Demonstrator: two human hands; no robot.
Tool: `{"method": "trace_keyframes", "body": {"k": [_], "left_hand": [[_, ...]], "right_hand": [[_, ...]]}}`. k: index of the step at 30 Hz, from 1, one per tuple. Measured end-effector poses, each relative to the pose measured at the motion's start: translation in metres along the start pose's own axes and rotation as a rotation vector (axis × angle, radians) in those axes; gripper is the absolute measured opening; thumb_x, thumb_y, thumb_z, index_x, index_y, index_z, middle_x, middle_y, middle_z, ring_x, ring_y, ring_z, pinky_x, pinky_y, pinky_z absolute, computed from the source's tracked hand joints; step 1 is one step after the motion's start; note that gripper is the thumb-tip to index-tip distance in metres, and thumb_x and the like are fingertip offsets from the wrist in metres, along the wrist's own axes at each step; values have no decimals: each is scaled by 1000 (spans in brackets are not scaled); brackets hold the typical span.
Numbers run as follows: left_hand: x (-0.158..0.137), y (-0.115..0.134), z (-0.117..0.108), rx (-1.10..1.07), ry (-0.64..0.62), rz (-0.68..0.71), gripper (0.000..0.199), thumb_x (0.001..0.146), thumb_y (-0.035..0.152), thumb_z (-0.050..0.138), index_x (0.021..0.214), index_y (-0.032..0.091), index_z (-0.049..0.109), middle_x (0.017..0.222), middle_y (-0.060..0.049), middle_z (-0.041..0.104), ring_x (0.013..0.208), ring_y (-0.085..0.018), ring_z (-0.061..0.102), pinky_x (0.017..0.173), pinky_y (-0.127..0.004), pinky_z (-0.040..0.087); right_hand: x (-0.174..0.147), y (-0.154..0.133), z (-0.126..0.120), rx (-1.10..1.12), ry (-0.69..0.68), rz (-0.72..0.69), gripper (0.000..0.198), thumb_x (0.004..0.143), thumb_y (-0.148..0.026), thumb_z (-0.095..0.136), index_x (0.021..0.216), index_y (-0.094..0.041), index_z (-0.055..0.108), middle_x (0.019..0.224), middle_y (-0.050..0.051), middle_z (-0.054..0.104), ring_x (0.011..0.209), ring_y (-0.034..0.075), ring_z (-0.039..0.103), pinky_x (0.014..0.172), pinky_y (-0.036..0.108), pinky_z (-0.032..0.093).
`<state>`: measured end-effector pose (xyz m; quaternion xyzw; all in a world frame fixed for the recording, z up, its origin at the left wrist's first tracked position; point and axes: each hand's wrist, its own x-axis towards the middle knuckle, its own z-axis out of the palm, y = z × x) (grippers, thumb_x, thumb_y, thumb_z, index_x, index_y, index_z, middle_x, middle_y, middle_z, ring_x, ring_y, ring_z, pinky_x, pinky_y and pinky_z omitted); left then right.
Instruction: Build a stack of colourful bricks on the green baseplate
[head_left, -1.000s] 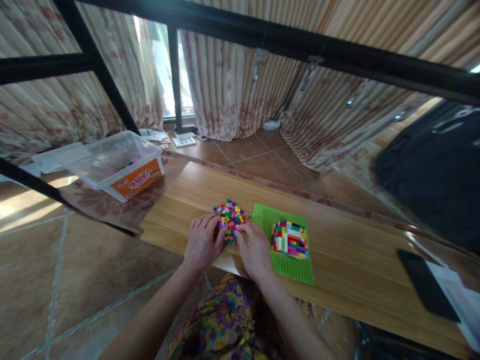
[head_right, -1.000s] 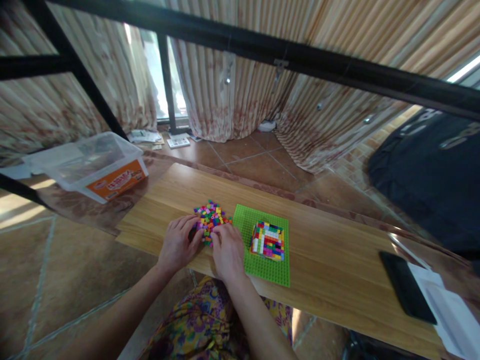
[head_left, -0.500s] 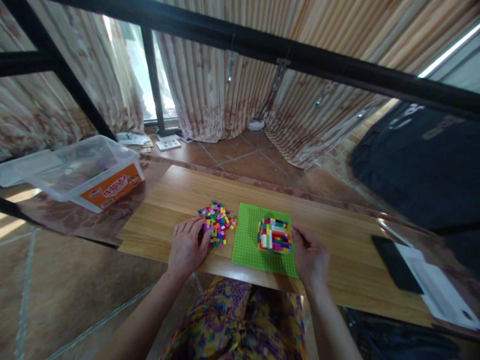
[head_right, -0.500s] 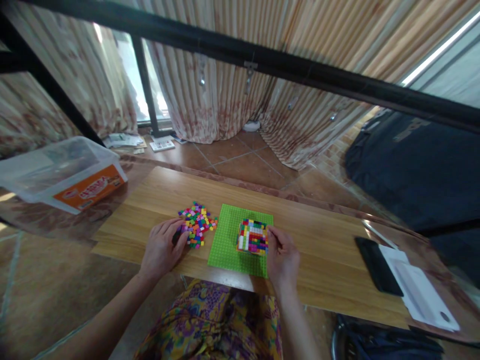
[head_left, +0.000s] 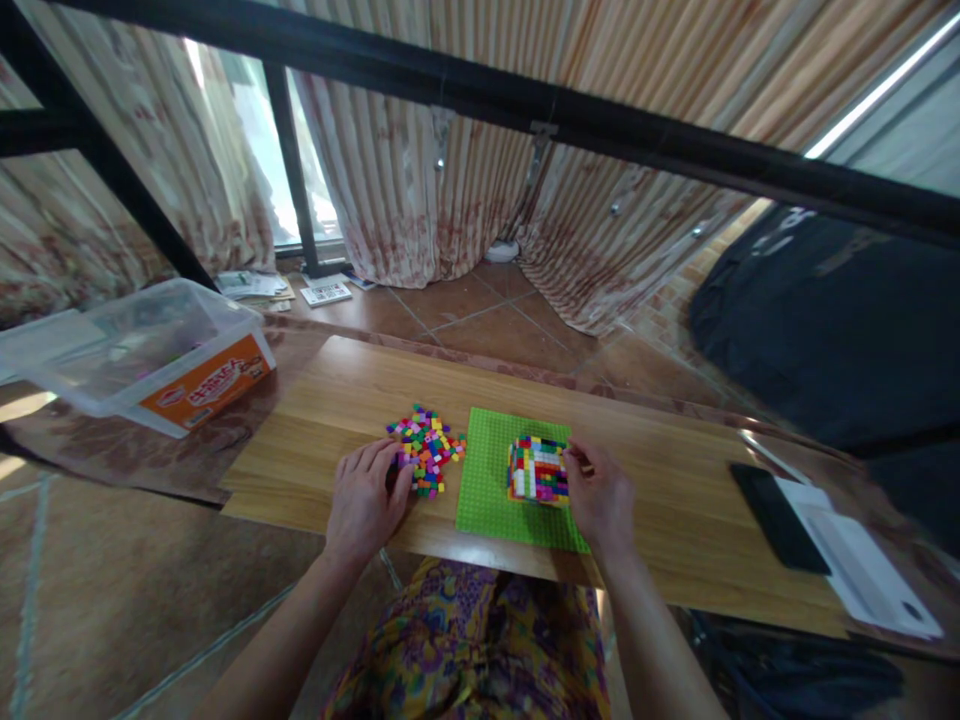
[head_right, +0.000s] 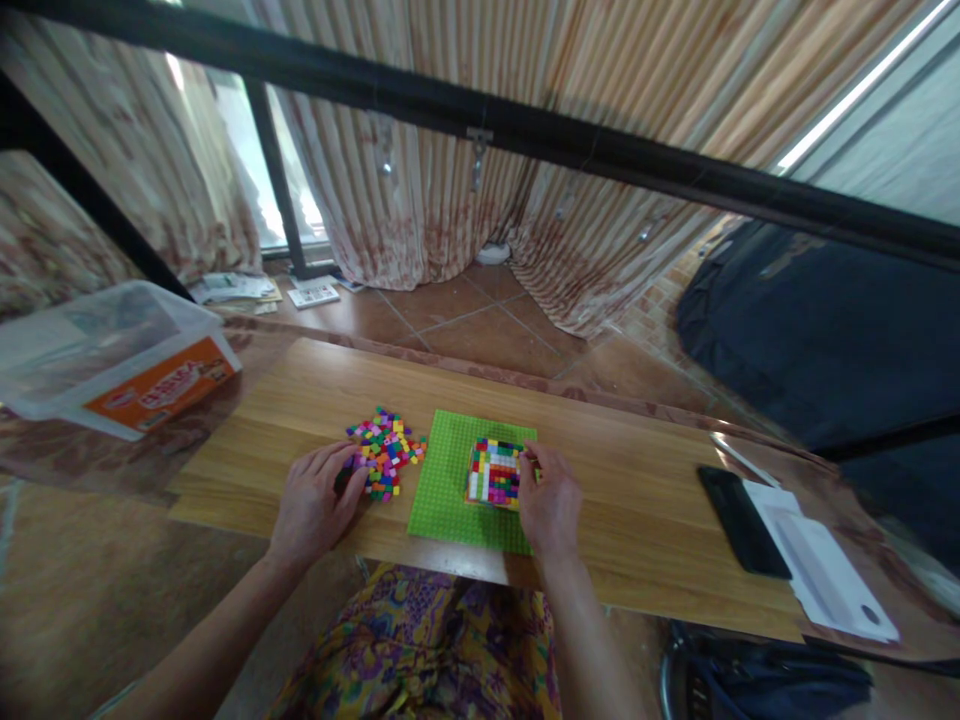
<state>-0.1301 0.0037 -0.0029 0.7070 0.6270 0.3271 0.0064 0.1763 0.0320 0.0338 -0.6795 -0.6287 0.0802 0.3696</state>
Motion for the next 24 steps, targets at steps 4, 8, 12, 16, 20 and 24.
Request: {"method": "trace_keyframes", "body": {"k": [4, 8, 12, 16, 20, 24], "left_hand": [[0, 0, 0, -5, -2, -2, 30, 93, 38, 51, 114, 19, 61, 117, -11, 68, 111, -27, 59, 98, -43, 43], [-1, 0, 0, 1, -3, -3, 30, 93, 37, 51, 114, 19, 60, 118, -11, 67, 112, -27, 59, 98, -43, 42], [-1, 0, 0, 1, -10, -5, 30, 93, 37, 51, 116, 19, 60, 119, -10, 67, 113, -26, 59, 98, -42, 42], [-1, 0, 0, 2, -11, -4, 30, 93, 37, 51, 116, 19, 60, 119, -10, 67, 113, -26, 59, 99, -42, 42], [-1, 0, 1, 8, -5, 1, 30, 93, 37, 52, 115, 18, 60, 118, -11, 68, 112, -26, 59, 98, -43, 43], [-1, -1, 1, 15, 2, 7, 31, 93, 37, 52, 115, 17, 61, 119, -11, 68, 111, -27, 60, 97, -43, 43]], "right_hand": [[2, 1, 1, 0, 1, 10, 33, 86, -38, 50, 102, -16, 70, 90, 10, 71, 76, 21, 62, 74, 37, 50], [2, 1, 3, 23, 16, 37, 35, 85, -41, 52, 102, -16, 70, 87, 9, 71, 74, 21, 63, 73, 37, 50], [-1, 1, 2, 55, 16, 68, 37, 84, -44, 54, 103, -17, 70, 88, 9, 72, 73, 21, 63, 71, 36, 50], [-1, -1, -3, 112, 36, 140, 43, 85, -47, 53, 105, -14, 71, 89, 12, 73, 71, 21, 64, 68, 34, 51], [6, -2, -2, 195, 43, 235, 49, 84, -51, 51, 104, -12, 72, 92, 13, 75, 77, 23, 67, 70, 34, 52], [13, 0, 6, 275, 20, 292, 51, 81, -54, 54, 100, -12, 74, 88, 12, 75, 77, 23, 68, 69, 33, 52]]}}
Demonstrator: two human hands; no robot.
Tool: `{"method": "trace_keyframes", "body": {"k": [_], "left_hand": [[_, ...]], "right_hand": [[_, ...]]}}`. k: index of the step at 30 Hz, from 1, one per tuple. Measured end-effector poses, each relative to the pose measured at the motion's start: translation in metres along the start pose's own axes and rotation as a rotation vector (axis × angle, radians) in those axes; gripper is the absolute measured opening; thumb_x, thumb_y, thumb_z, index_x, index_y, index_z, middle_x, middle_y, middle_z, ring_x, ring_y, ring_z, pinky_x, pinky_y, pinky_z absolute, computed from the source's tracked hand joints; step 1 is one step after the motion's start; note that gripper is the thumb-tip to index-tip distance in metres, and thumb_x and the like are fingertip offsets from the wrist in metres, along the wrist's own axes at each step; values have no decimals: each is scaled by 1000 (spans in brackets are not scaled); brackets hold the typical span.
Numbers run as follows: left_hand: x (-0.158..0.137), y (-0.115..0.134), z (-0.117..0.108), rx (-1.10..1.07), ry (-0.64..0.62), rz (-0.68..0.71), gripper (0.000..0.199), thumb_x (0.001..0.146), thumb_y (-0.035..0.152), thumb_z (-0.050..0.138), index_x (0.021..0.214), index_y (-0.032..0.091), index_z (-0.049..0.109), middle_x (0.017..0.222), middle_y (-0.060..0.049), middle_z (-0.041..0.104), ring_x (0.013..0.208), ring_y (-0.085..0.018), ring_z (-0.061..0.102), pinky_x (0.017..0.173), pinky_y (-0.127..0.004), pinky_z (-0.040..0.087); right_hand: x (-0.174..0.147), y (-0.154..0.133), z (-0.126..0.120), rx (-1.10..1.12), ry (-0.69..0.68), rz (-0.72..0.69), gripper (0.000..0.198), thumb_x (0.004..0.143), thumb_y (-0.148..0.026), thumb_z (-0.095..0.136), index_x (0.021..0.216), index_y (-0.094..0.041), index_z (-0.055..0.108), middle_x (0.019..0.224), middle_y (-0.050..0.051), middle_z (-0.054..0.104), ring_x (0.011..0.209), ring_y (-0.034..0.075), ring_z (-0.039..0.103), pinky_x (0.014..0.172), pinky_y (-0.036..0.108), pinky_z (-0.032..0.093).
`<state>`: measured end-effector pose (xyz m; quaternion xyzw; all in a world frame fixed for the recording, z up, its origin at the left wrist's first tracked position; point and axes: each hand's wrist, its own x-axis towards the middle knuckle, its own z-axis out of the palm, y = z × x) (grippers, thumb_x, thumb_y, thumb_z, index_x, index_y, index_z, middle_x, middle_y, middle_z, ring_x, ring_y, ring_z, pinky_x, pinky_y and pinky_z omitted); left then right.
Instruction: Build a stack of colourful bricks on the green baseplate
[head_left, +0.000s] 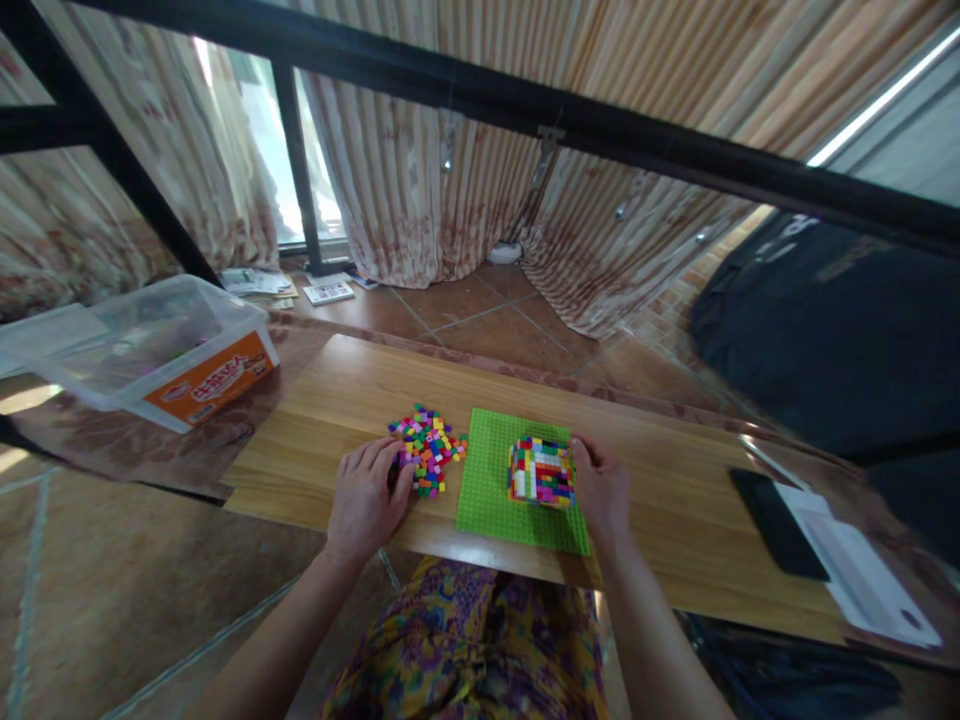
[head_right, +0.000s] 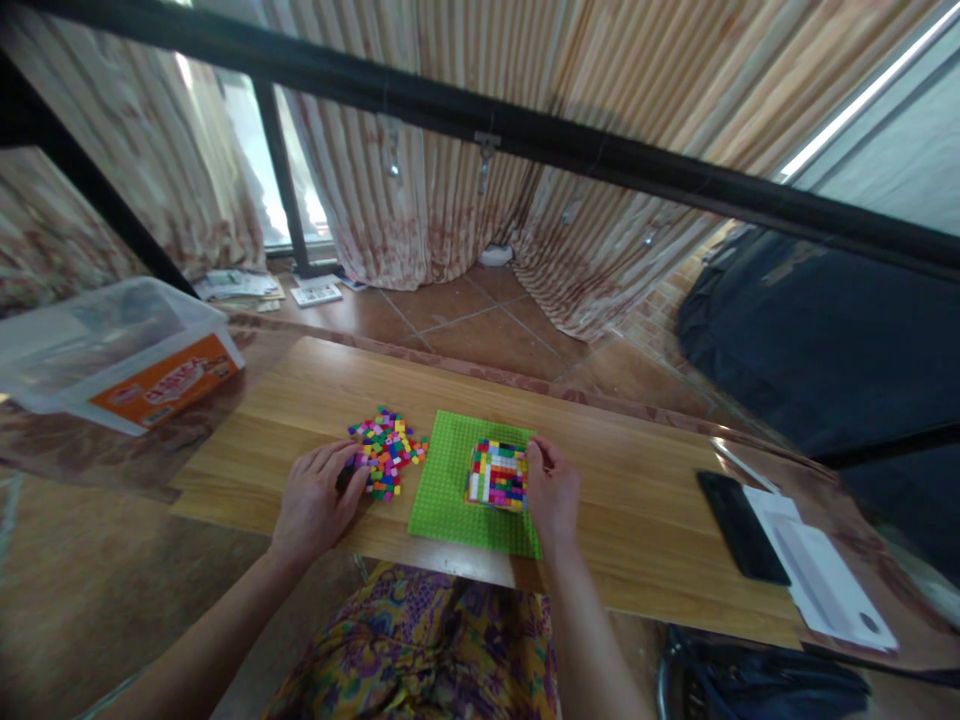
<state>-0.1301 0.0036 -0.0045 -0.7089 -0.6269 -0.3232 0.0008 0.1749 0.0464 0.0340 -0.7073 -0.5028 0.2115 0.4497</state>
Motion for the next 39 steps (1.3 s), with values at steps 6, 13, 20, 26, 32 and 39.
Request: {"method": "trace_keyframes", "body": {"k": [6, 13, 20, 26, 32, 39], "left_hand": [[0, -1, 0, 9, -4, 4, 31, 93, 37, 52, 115, 16, 61, 118, -11, 68, 112, -26, 59, 98, -42, 43], [0, 0, 1, 7, -8, -9, 31, 93, 37, 52, 114, 17, 62, 118, -11, 68, 112, -26, 60, 98, -43, 43], [-1, -1, 1, 10, -14, -20, 31, 93, 38, 51, 114, 17, 61, 118, -10, 68, 112, -26, 59, 98, -42, 43], [-1, 1, 0, -16, -24, -39, 31, 94, 38, 50, 114, 18, 62, 119, -11, 68, 113, -27, 59, 99, -44, 43], [-1, 1, 0, -20, -19, -46, 30, 94, 37, 50, 113, 18, 62, 118, -10, 68, 113, -26, 59, 99, -43, 42], [-1, 3, -1, -23, -24, -46, 29, 94, 36, 50, 114, 18, 61, 119, -11, 67, 113, -26, 58, 100, -43, 42]], "right_hand": [[-2, 1, 7, 14, -26, -11, 49, 80, -55, 55, 92, -12, 76, 85, 10, 75, 76, 23, 67, 70, 33, 51], [-3, 10, 13, 97, 2, 33, 47, 77, -56, 60, 89, -13, 76, 85, 9, 75, 77, 22, 66, 69, 32, 50], [-2, 13, 11, 117, -40, 38, 47, 78, -56, 61, 91, -14, 75, 81, 7, 74, 74, 21, 66, 66, 31, 49], [-17, -16, 4, 7, 66, -142, 39, 84, -46, 56, 102, -14, 71, 93, 11, 71, 76, 20, 63, 70, 34, 50], [-73, -54, 37, -58, -296, -414, 22, 91, -28, 51, 96, -22, 71, 94, 6, 70, 91, 20, 63, 84, 35, 49], [-103, -57, 82, -357, -514, -462, 21, 88, -14, 51, 100, -17, 68, 98, 10, 66, 96, 23, 60, 90, 36, 46]]}}
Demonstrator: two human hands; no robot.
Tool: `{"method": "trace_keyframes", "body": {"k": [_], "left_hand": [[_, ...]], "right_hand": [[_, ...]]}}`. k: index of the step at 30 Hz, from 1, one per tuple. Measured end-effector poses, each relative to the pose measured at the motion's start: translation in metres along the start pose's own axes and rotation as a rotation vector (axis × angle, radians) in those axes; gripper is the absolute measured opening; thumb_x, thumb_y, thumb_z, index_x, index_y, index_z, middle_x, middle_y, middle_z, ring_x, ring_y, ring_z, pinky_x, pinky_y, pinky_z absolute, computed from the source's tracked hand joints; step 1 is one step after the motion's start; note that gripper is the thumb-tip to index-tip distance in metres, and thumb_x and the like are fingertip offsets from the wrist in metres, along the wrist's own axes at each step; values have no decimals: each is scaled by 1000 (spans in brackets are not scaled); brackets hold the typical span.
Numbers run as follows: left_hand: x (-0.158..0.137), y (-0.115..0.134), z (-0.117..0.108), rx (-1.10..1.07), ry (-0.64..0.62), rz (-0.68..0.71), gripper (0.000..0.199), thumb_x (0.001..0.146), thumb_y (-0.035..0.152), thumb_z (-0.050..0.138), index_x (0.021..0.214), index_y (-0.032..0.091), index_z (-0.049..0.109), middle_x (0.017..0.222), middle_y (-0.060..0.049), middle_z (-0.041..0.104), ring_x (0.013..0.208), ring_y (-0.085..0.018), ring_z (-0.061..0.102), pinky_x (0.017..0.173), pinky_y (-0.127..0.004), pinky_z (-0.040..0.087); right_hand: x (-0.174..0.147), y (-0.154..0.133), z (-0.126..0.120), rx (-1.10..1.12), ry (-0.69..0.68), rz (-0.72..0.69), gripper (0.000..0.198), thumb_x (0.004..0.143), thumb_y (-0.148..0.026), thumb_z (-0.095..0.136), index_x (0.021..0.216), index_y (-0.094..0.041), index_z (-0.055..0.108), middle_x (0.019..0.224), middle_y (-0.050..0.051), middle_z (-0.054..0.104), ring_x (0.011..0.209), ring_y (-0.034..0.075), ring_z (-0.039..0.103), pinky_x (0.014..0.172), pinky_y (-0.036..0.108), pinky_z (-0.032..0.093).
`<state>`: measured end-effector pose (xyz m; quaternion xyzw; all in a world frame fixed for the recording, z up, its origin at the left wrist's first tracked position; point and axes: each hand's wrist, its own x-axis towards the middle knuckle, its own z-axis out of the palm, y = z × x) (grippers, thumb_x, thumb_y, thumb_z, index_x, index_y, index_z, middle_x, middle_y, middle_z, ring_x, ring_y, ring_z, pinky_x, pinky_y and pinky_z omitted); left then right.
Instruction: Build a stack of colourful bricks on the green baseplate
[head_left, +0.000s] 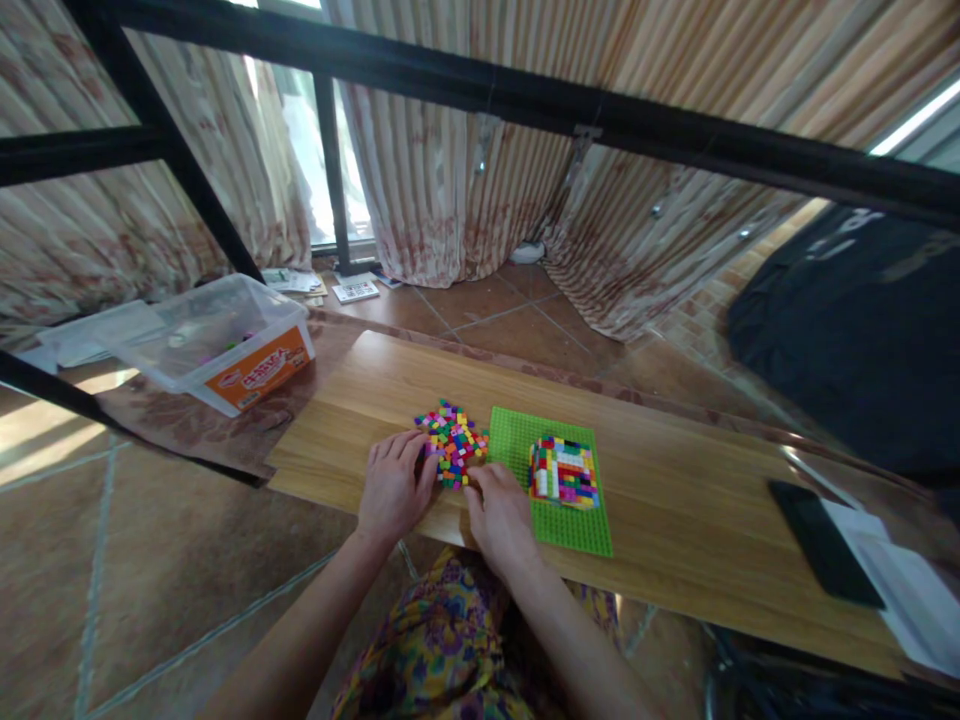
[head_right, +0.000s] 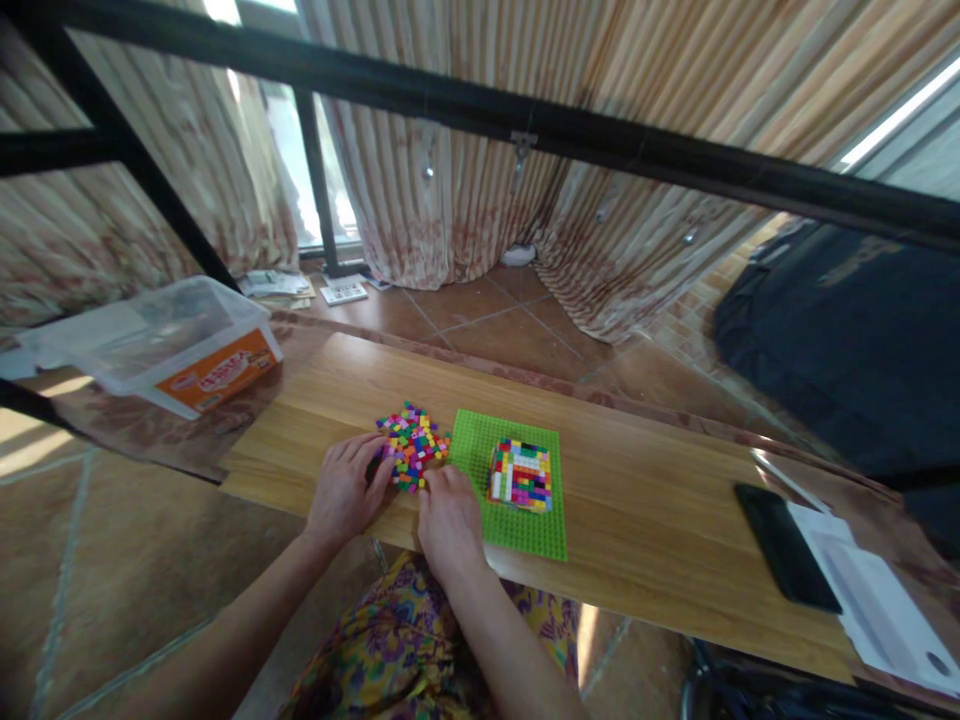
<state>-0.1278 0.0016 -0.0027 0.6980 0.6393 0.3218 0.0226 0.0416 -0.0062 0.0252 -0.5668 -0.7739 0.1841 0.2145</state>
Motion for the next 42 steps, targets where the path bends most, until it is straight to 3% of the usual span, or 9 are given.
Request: {"method": "trace_keyframes", "body": {"k": [11, 20, 25, 29, 34, 42], "left_hand": [[0, 1, -1, -7, -2, 0, 28, 95, 36, 48, 113, 19, 61, 119, -10, 67, 112, -26, 59, 99, -43, 42], [0, -1, 0, 19, -7, 4, 29, 94, 36, 50, 114, 18, 61, 120, -11, 67, 114, -26, 58, 100, -43, 42], [0, -2, 0, 15, 3, 14, 29, 94, 36, 50, 114, 19, 61, 119, -11, 67, 113, -26, 59, 99, -42, 42], [0, -4, 1, 16, 4, 17, 29, 94, 36, 49, 114, 19, 61, 119, -11, 67, 113, -26, 59, 99, -43, 42], [1, -6, 2, 18, 13, 31, 29, 94, 37, 49, 113, 19, 61, 118, -11, 68, 112, -26, 59, 99, -43, 42], [2, -6, 2, 33, 19, 45, 29, 94, 37, 49, 114, 19, 61, 118, -11, 68, 111, -27, 60, 98, -44, 43]], "right_hand": [[7, 2, 11, 30, 62, -9, 21, 88, -14, 46, 86, -20, 66, 92, 9, 63, 89, 23, 58, 84, 36, 47], [-13, 4, -34, 421, 203, 164, 20, 88, -30, 52, 97, -20, 67, 93, 6, 71, 82, 18, 65, 76, 30, 51], [-15, 44, -66, 530, 440, 316, 34, 84, -39, 58, 109, -20, 69, 108, 9, 73, 93, 21, 68, 84, 35, 53], [-12, 88, -84, 462, 570, 397, 36, 80, -43, 61, 102, -17, 73, 99, 11, 75, 89, 23, 69, 83, 38, 54], [-2, 119, -85, 493, 561, 428, 37, 78, -45, 63, 98, -16, 73, 95, 11, 75, 86, 24, 69, 82, 39, 54], [10, 131, -70, 633, 499, 432, 38, 75, -47, 65, 95, -16, 73, 93, 10, 75, 82, 22, 68, 78, 37, 54]]}}
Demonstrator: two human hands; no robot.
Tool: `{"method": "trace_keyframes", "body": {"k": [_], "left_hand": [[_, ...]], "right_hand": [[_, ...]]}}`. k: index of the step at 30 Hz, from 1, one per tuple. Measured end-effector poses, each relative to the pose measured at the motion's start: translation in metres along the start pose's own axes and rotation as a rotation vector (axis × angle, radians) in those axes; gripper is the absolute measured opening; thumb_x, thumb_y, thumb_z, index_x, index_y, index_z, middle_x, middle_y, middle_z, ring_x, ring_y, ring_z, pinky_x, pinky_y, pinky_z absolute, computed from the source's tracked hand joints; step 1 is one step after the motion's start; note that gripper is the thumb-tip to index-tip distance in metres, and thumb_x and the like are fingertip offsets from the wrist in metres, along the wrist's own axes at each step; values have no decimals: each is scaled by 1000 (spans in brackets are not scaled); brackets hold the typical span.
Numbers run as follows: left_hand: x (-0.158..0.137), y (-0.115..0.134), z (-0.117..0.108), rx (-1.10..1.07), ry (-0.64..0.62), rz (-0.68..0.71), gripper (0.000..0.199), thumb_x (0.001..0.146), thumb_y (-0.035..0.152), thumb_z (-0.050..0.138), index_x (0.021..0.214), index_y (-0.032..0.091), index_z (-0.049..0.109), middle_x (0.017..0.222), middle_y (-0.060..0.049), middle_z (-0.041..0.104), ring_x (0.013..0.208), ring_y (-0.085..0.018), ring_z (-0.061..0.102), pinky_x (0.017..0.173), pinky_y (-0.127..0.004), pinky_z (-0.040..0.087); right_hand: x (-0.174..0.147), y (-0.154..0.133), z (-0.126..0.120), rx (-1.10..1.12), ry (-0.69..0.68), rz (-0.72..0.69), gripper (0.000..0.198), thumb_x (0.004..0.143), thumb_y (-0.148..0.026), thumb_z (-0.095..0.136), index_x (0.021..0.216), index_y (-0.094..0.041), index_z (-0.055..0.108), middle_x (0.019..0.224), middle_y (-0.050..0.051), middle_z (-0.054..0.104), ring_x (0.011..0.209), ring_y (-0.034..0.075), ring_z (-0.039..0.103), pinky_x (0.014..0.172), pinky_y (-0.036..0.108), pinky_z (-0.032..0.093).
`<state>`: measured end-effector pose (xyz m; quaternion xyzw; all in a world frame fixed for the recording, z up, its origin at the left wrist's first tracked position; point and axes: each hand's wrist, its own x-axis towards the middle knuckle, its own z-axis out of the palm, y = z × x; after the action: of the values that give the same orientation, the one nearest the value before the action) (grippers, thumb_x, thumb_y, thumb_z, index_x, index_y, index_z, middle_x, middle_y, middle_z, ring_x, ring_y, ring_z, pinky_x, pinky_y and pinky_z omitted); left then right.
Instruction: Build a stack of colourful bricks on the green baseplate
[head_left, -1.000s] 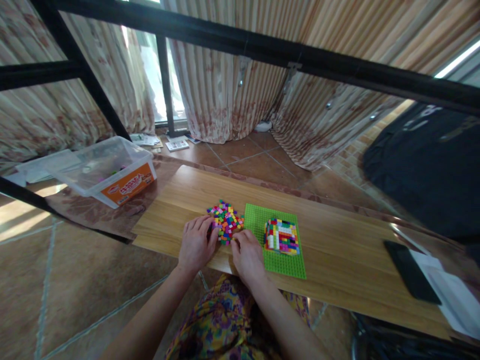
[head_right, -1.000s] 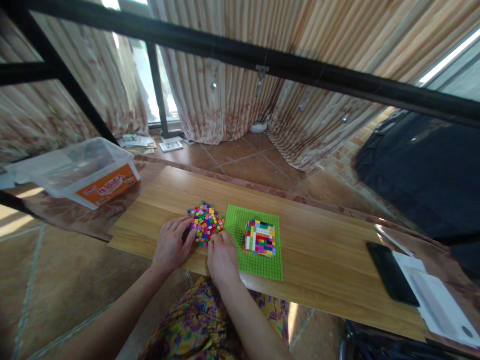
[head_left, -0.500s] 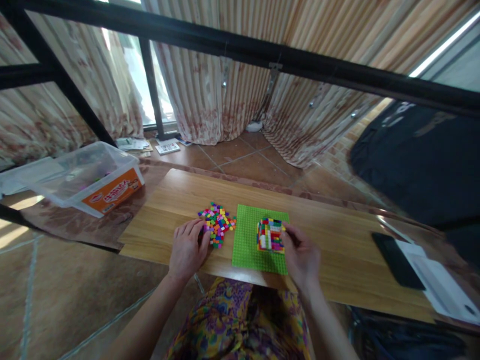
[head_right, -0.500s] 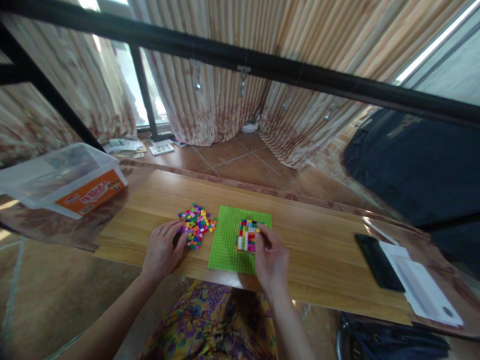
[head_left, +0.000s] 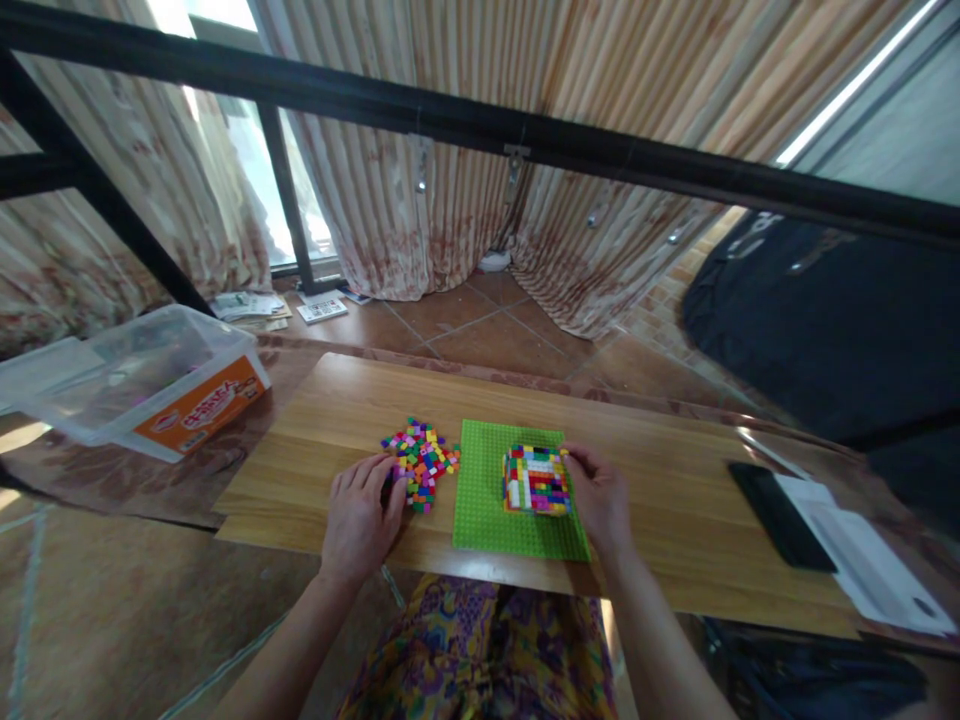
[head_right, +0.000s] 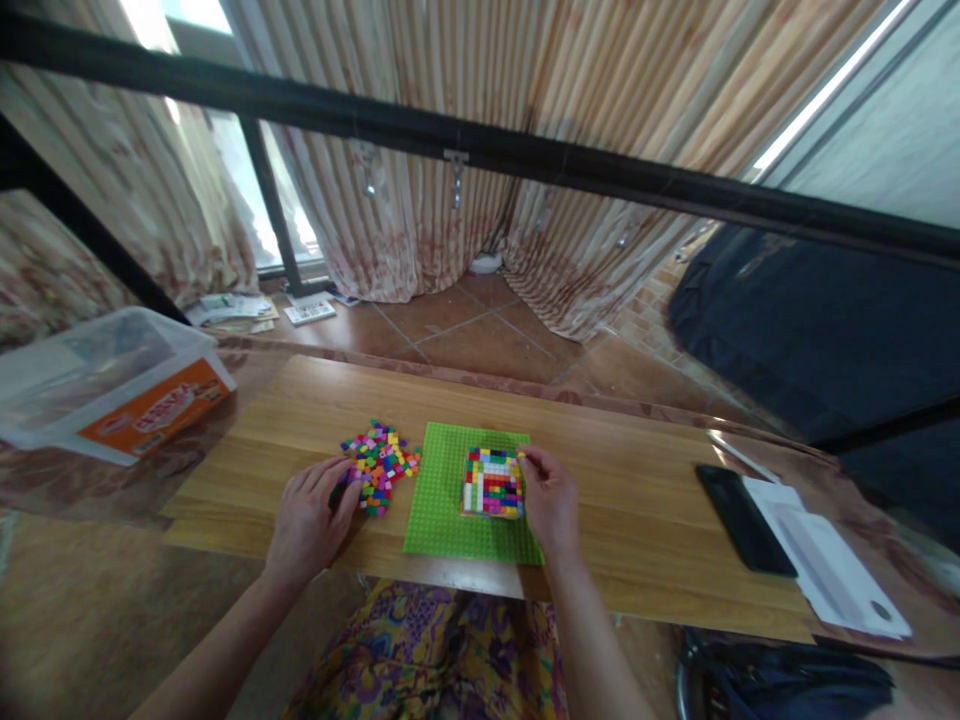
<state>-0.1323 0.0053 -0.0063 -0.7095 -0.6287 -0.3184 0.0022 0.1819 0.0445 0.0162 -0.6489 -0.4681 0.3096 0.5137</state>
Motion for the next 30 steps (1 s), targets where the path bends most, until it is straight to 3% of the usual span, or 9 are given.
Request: {"method": "trace_keyframes", "body": {"k": [12, 21, 30], "left_hand": [[-1, -3, 1, -8, 12, 10, 29, 94, 38, 49, 114, 21, 60, 117, -11, 68, 110, -27, 61, 96, -45, 45], [0, -5, 2, -3, 23, 23, 28, 95, 39, 48, 112, 20, 60, 116, -11, 68, 110, -28, 61, 96, -46, 45], [0, -6, 3, 8, 28, 33, 30, 95, 40, 47, 113, 21, 60, 115, -11, 68, 108, -28, 61, 96, -47, 45]], "right_hand": [[3, 0, -1, 50, -75, 25, 44, 72, -55, 66, 91, -17, 75, 89, 9, 76, 78, 22, 68, 73, 36, 54], [8, -3, 0, 295, -112, 213, 44, 55, -54, 81, 82, -18, 75, 76, 6, 75, 66, 21, 67, 66, 36, 55], [13, -8, -6, 309, -242, 239, 48, 58, -56, 82, 88, -18, 77, 78, 6, 75, 68, 20, 67, 66, 33, 54]]}}
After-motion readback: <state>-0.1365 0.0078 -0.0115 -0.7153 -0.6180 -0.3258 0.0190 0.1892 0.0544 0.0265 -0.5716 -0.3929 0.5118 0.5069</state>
